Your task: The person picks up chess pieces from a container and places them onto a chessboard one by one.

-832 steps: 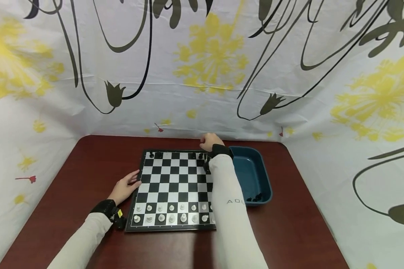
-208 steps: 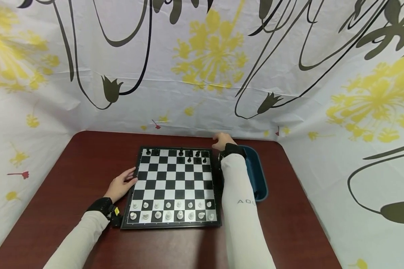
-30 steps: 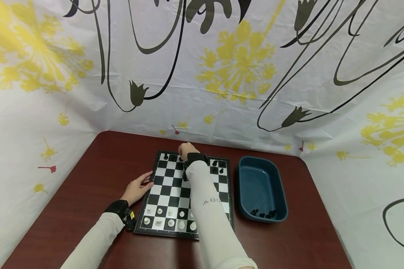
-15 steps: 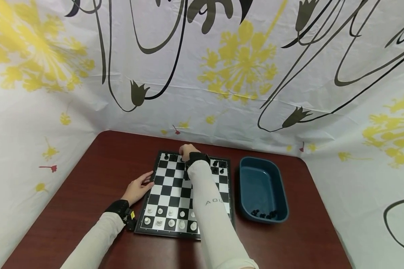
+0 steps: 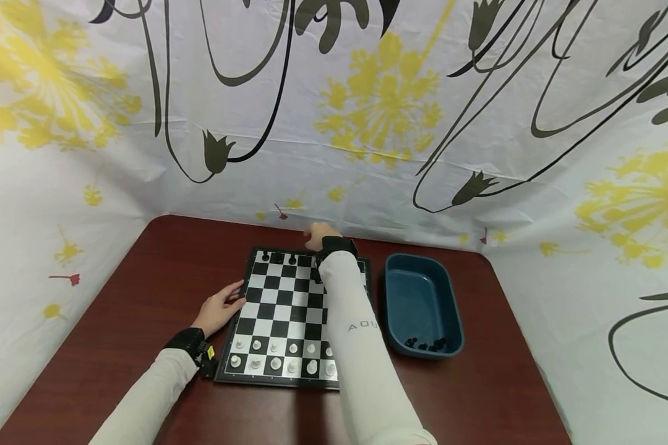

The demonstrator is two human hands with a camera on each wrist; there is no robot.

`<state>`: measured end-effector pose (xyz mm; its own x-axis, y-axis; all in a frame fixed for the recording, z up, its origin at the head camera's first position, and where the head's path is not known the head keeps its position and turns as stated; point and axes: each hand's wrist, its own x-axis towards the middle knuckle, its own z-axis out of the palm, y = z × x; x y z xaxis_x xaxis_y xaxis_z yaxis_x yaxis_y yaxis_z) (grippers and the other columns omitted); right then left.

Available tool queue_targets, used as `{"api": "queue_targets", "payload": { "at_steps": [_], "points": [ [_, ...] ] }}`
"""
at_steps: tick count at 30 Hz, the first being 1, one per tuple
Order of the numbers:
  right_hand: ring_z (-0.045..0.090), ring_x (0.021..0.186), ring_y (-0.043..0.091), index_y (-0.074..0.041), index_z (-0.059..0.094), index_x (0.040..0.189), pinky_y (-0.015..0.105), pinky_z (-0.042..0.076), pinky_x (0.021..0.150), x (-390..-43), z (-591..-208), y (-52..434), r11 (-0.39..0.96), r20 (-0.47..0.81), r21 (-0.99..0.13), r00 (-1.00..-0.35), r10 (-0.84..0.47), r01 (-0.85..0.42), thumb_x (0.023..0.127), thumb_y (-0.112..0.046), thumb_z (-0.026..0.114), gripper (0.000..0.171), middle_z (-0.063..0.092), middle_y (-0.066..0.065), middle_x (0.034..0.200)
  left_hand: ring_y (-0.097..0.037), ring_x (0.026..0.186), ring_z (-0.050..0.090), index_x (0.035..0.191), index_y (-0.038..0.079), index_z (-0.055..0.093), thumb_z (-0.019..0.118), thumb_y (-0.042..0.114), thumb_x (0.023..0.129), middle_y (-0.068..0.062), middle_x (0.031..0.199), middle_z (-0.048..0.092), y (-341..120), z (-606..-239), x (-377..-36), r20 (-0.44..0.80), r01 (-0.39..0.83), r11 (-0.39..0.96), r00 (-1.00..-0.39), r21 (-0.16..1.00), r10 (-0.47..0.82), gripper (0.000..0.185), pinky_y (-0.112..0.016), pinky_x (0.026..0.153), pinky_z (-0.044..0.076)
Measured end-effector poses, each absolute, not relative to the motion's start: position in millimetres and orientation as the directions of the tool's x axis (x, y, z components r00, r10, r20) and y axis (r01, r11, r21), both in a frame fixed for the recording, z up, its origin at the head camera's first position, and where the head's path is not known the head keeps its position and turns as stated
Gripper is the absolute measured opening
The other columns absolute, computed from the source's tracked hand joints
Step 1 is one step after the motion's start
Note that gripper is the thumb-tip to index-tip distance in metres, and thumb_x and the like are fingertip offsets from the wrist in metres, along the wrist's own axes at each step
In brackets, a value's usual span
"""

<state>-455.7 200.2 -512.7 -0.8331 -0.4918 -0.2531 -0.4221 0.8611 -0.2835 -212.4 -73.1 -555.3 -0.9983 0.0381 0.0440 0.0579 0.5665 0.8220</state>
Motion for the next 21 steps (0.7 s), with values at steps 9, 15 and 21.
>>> {"api": "queue_targets", "payload": {
  "at_steps": [9,15,21],
  "points": [
    [0.04,0.124,0.031,-0.005,0.046,0.132,0.044,0.037,0.1,-363.1,-415.0,238.7,0.909,-0.3,-0.316,-0.88,-0.367,-0.271,0.09,-0.019,0.055,0.045,0.044,0.015,0.135,-0.032,0.107,0.056,0.136,0.015,0.042,0.059,0.031,0.088,-0.02,0.125,0.053,-72.6,-555.8,-213.4,0.047,0.071,0.579,-0.997,0.812,0.057,0.054,-0.044,0.085,0.049],
    [0.035,0.127,0.034,-0.006,0.038,0.137,0.046,0.034,0.101,-334.1,-394.9,284.1,0.929,-0.258,-0.276,-0.912,-0.318,-0.245,0.093,-0.024,0.051,0.049,0.035,0.019,0.14,-0.032,0.109,0.056,0.137,0.014,0.041,0.058,0.032,0.089,-0.021,0.126,0.052,-70.9,-555.2,-212.6,0.032,0.071,0.592,-0.997,0.803,0.077,0.055,-0.044,0.086,0.048],
    [0.032,0.127,0.037,0.0,0.039,0.135,0.049,0.031,0.103,-327.2,-396.9,330.4,0.926,-0.231,-0.323,-0.933,-0.276,-0.194,0.092,-0.022,0.051,0.05,0.036,0.023,0.139,-0.033,0.109,0.055,0.138,0.013,0.04,0.057,0.031,0.089,-0.022,0.125,0.052,-70.7,-554.9,-214.0,0.038,0.076,0.596,-0.996,0.799,0.075,0.055,-0.045,0.086,0.048]
  ]
}}
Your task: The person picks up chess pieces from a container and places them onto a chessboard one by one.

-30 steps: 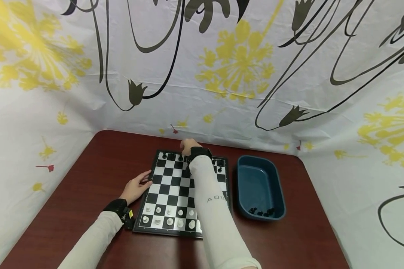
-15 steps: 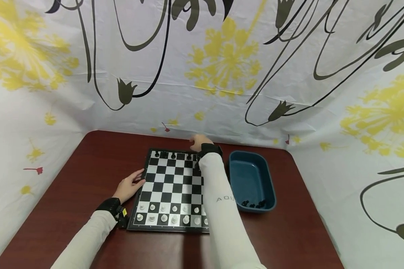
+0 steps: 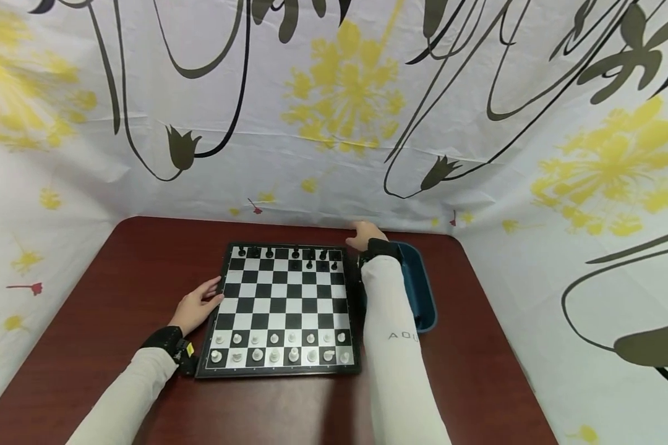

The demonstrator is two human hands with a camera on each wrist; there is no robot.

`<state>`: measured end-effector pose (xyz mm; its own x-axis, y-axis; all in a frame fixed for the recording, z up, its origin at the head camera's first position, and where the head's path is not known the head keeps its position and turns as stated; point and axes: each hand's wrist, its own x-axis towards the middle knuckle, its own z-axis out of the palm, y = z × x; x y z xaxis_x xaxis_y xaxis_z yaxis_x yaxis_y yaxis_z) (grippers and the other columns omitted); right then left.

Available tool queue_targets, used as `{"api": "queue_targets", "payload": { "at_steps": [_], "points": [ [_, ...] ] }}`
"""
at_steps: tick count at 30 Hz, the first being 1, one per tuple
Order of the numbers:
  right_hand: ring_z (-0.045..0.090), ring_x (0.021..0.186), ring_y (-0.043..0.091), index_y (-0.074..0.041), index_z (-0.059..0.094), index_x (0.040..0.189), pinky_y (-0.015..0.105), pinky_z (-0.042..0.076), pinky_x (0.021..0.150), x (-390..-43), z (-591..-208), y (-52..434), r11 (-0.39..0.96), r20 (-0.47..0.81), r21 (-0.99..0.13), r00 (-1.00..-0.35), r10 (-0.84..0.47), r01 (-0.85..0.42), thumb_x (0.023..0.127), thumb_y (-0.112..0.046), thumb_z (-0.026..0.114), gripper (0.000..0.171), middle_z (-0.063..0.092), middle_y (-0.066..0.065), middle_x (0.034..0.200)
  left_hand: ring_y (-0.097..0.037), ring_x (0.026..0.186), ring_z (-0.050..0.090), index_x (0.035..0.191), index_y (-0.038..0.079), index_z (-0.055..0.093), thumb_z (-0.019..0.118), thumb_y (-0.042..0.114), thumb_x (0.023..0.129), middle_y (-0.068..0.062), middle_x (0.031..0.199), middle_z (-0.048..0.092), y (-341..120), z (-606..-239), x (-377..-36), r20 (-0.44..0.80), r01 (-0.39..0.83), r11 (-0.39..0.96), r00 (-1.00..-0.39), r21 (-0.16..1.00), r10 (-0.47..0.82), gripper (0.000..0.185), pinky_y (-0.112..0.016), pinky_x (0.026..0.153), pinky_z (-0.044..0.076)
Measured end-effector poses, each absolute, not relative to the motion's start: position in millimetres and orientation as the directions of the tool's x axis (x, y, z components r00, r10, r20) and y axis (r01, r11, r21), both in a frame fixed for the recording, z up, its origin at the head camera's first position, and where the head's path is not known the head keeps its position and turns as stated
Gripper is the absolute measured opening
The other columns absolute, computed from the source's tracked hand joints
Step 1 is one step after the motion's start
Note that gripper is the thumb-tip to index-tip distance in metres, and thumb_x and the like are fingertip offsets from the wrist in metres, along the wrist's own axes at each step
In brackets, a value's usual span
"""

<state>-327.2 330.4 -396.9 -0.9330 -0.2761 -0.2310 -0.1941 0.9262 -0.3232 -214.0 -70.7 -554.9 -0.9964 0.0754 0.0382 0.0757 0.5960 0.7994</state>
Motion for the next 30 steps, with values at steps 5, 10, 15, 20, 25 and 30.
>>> {"api": "queue_targets", "payload": {
  "at_steps": [5,10,15,20,25,30],
  "points": [
    [0.045,0.117,0.035,-0.001,0.049,0.128,0.045,0.041,0.094,-324.8,-404.2,359.0,0.905,-0.207,-0.37,-0.931,-0.301,-0.21,0.09,-0.031,0.054,0.048,0.046,0.021,0.13,-0.033,0.108,0.055,0.138,0.012,0.04,0.056,0.033,0.089,-0.023,0.125,0.052,-78.0,-555.9,-213.7,0.033,0.064,0.61,-0.998,0.79,0.062,0.055,-0.045,0.087,0.048],
    [0.048,0.113,0.036,0.001,0.049,0.126,0.046,0.043,0.089,-302.0,-401.4,380.5,0.922,-0.214,-0.347,-0.942,-0.258,-0.174,0.09,-0.029,0.054,0.047,0.049,0.023,0.126,-0.034,0.109,0.055,0.137,0.011,0.04,0.055,0.033,0.09,-0.023,0.125,0.052,-79.7,-558.2,-212.7,0.029,0.06,0.613,-0.998,0.788,0.06,0.054,-0.045,0.088,0.047],
    [0.047,0.112,0.039,0.005,0.046,0.128,0.05,0.042,0.091,-289.0,-406.0,406.7,0.943,-0.261,-0.311,-0.943,-0.205,-0.119,0.09,-0.022,0.053,0.047,0.048,0.027,0.125,-0.034,0.111,0.054,0.138,0.011,0.039,0.055,0.032,0.09,-0.023,0.125,0.052,-80.1,-558.8,-212.3,0.025,0.056,0.615,-0.998,0.786,0.058,0.054,-0.046,0.088,0.046],
    [0.049,0.108,0.041,0.008,0.046,0.126,0.049,0.044,0.086,-274.2,-406.4,426.2,0.96,-0.291,-0.261,-0.94,-0.177,-0.1,0.09,-0.02,0.052,0.046,0.05,0.03,0.12,-0.035,0.111,0.053,0.138,0.011,0.039,0.055,0.032,0.09,-0.023,0.125,0.051,-80.5,-557.3,-211.6,0.027,0.05,0.618,-0.999,0.785,0.047,0.055,-0.046,0.088,0.046],
    [0.052,0.103,0.039,0.008,0.049,0.122,0.048,0.046,0.082,-263.0,-417.1,442.1,0.964,-0.317,-0.264,-0.94,-0.126,-0.04,0.089,-0.021,0.054,0.044,0.05,0.03,0.12,-0.035,0.11,0.054,0.138,0.01,0.038,0.055,0.031,0.091,-0.024,0.126,0.051,-81.7,-555.6,-210.0,0.025,0.045,0.611,-0.999,0.79,0.042,0.055,-0.046,0.088,0.046],
    [0.054,0.096,0.035,0.007,0.055,0.114,0.045,0.048,0.077,-254.9,-428.1,446.6,0.959,-0.359,-0.283,-0.93,-0.083,0.024,0.087,-0.019,0.057,0.038,0.053,0.027,0.116,-0.035,0.111,0.053,0.139,0.011,0.038,0.054,0.033,0.091,-0.023,0.126,0.051,-81.9,-555.9,-209.1,0.02,0.043,0.614,-0.999,0.788,0.044,0.055,-0.047,0.088,0.046]
  ]
}}
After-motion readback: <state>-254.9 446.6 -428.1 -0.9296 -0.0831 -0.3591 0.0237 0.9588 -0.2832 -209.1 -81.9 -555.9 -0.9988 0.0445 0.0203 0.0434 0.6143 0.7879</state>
